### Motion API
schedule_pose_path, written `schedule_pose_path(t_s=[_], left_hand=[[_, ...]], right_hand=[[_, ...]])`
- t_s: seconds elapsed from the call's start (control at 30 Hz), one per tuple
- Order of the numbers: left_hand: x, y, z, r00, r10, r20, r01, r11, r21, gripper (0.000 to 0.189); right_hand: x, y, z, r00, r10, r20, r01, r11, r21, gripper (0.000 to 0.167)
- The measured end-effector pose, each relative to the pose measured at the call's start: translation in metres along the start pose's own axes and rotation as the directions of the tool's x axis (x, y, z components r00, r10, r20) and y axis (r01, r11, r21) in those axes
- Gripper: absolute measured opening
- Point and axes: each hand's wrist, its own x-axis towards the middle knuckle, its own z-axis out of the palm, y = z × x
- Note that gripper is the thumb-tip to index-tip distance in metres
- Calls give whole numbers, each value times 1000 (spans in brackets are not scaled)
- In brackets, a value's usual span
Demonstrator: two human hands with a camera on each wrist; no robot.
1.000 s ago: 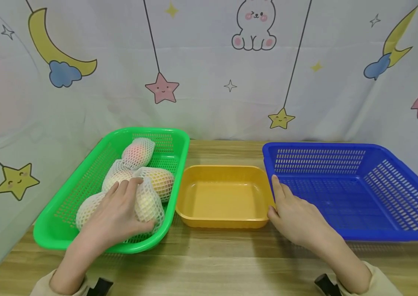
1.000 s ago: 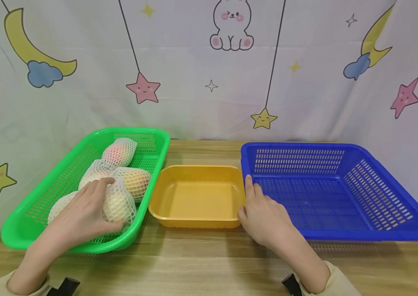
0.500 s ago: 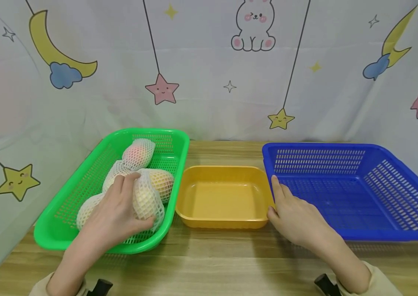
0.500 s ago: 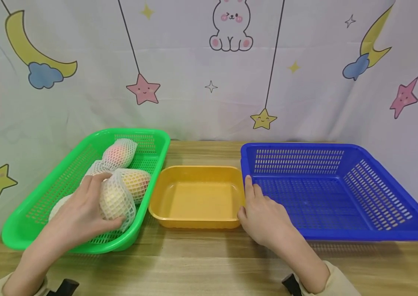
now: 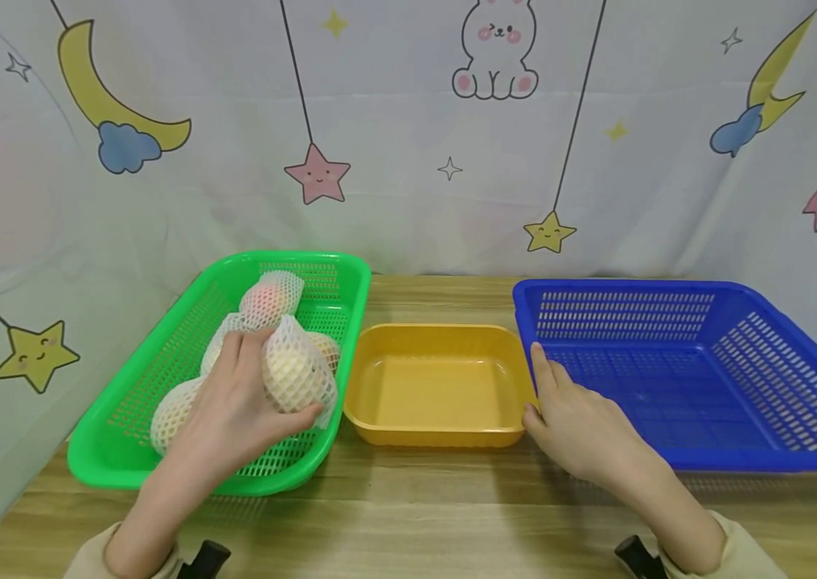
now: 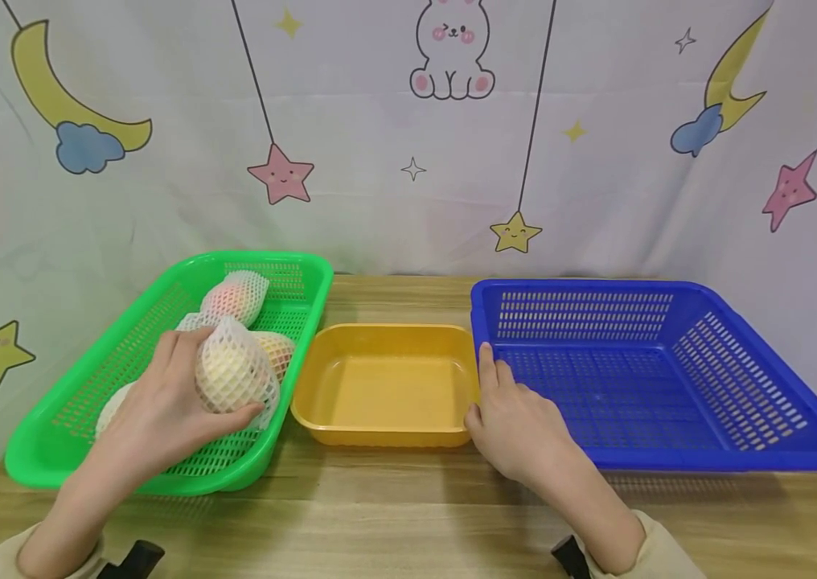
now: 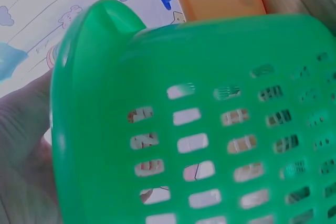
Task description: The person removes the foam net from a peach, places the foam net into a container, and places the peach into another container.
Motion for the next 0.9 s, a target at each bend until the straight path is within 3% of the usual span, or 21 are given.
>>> schedule_pose_path(t_s=[0.27,0.67,0.9], left_hand=[[3,2,2,999,33,-27,-34,999,-25,95],[10,13,5,999,31,43,-29,999,-45,91],[13,19,10,997,76,-10,-77,995,-69,90]], right_hand=[[0,0,0,1000,3,3,-3,1000,3,74],[0,1,1,1000,0,-4,0,1000,-9,74],[0,0,1,1000,8,10,-8,1000,2,74]])
